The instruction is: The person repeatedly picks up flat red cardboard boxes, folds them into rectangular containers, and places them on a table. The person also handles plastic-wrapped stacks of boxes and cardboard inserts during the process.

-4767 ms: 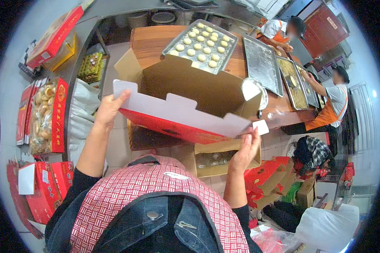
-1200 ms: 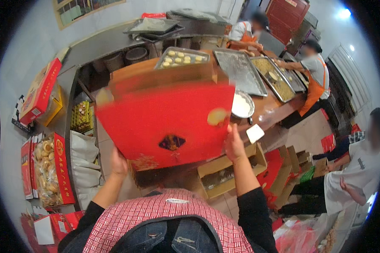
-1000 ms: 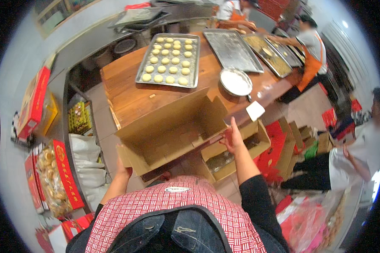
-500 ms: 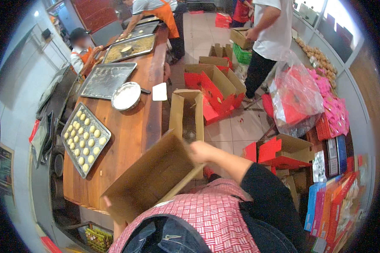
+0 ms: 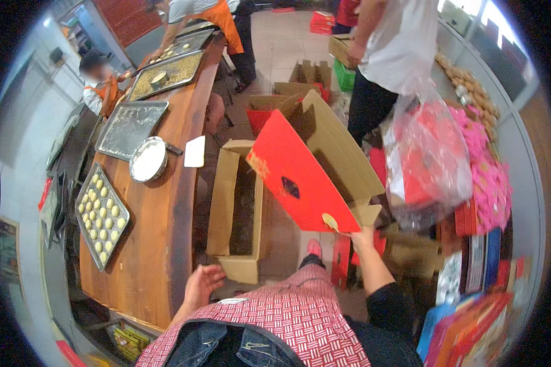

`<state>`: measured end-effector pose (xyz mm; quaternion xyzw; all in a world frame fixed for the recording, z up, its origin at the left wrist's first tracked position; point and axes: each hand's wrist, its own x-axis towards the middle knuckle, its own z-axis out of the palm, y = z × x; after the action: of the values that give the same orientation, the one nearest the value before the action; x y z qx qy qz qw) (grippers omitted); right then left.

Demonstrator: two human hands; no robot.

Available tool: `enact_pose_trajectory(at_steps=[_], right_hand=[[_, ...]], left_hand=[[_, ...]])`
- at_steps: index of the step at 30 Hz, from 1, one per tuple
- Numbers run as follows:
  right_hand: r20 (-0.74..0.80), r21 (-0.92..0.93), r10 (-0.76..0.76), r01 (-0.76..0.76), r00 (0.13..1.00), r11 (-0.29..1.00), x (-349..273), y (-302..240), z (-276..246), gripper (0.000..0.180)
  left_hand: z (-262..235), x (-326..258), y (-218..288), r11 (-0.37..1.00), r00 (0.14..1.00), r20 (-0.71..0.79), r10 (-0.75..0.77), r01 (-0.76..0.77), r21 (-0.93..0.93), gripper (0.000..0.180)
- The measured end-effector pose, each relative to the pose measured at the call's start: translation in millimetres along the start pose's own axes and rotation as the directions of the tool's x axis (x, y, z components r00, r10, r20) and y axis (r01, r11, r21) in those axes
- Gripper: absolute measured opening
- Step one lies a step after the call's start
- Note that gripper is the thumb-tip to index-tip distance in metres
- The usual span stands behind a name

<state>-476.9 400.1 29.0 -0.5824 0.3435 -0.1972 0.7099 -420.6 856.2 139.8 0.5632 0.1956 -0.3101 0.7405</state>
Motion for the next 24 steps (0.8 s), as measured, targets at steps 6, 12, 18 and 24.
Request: enact_pose_trajectory(at_steps=[6, 12, 18, 24], right_hand=[[-0.003, 0.354, 0.105, -0.097, 0.994, 0.93, 235, -32, 101, 0.026], [-0.144, -0.317, 0.215, -0.251, 0.966, 0.915, 335, -28, 185, 0.037], [-0.041, -0.567, 0.221, -0.205, 0.974, 0.798, 375, -21, 152, 0.045], [0.46, -0.42, 0.497, -0.314, 0.736, 0.852, 212, -46, 118, 0.028]], left_hand=[[116, 31, -18, 0.988, 0.99, -0.011, -0.142, 0.142, 0.057, 0.029], [136, 30, -37, 0.925, 0.978, -0.143, -0.15, 0.19, 0.329, 0.028], [140, 77, -24, 0.885, 0.981, -0.086, -0.174, 0.194, 0.423, 0.021], [188, 124, 0, 0.917, 0.97, 0.145, -0.196, 0.129, 0.376, 0.017]])
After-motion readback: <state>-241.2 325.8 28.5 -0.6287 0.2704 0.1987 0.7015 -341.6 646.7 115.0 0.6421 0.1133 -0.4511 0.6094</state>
